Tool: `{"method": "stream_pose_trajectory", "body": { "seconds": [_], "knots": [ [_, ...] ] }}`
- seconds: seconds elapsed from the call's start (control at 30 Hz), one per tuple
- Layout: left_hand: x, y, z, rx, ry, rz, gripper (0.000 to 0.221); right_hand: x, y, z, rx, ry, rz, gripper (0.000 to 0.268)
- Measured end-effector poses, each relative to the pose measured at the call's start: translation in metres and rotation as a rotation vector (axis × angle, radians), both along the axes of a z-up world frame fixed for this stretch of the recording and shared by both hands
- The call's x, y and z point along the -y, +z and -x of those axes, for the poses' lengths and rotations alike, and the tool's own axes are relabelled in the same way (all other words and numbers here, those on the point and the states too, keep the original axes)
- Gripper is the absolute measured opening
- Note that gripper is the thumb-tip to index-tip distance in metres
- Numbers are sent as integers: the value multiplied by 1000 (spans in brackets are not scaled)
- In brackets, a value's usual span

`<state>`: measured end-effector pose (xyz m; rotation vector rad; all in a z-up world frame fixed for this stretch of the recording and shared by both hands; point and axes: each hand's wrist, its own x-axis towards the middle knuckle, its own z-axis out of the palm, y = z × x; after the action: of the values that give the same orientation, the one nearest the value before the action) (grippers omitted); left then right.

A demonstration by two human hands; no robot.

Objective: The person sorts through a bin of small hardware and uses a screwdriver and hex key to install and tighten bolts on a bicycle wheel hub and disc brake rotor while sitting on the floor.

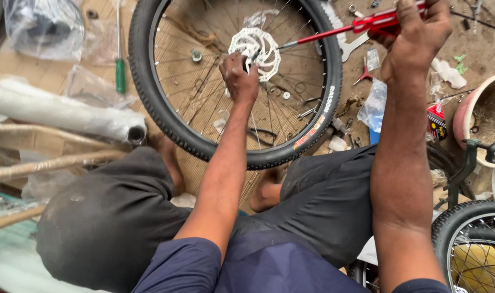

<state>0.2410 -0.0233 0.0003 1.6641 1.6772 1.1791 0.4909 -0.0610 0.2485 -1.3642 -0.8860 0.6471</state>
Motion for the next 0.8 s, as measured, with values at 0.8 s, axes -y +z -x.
{"method": "stream_pose_trajectory", "body": {
  "seconds": [0.8],
  "knots": [
    [-58, 142, 14, 1808, -68, 329, 21, 99, 7, 138, 681, 521, 651, 36]
  ]
}}
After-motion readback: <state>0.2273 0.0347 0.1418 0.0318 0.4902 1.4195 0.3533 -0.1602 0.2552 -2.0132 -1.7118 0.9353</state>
